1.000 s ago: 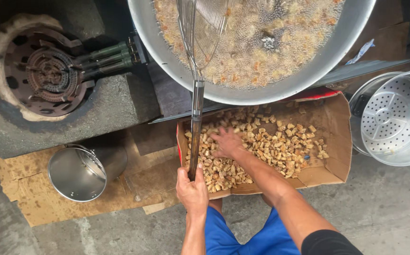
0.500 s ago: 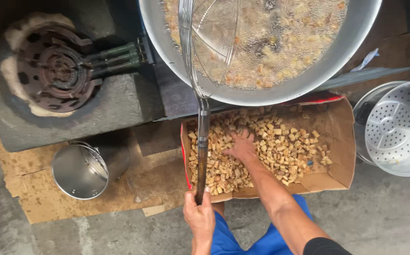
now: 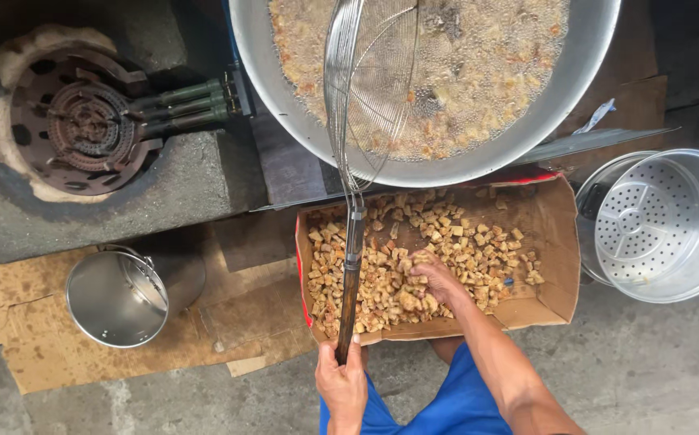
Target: The person uses a large wire skimmer to scoop fried food pieces from a wok of hot oil and transfers them into a cardboard box. The person also uses their hands to spread the fried pieces within the box and transfers a batch from a metal steamer into the box.
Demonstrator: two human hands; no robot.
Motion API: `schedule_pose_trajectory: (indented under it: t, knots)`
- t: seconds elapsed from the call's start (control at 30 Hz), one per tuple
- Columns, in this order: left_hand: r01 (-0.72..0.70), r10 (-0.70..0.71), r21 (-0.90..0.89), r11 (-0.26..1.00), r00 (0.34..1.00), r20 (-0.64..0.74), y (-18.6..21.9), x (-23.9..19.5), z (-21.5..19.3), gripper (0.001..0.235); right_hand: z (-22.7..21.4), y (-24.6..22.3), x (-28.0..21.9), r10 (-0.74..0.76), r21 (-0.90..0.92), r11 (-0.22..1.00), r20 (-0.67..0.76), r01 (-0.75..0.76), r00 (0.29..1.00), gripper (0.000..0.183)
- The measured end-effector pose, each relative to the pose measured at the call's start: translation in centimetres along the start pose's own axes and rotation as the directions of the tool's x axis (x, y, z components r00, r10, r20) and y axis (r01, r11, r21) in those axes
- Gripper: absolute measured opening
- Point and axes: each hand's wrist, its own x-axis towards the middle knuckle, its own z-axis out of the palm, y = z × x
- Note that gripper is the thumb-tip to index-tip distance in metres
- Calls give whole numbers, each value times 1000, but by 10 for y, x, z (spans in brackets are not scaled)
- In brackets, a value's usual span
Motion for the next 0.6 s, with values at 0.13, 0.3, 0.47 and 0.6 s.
schedule_pose_trajectory:
  t: [0.13,0.3,0.47,0.6]
  knots:
    - [-100,100,-53,994,995,-12,1,-4,1,22,10,-27,-36,-87,448,893,95,36,992,48]
    - [-1,-4,166,986,999,34,33,13,2,28,49,-161,-53,-816,760,567,465,319,342,14]
    - [-152,141,243,958,988,61,85,53,18,30,99,-344,-69,-667,435,708,154,556,729,69]
    - [-268,277,244,932,961,0,118,93,33,27,94,-374,-112,-691,302,674,-67,674,720,89]
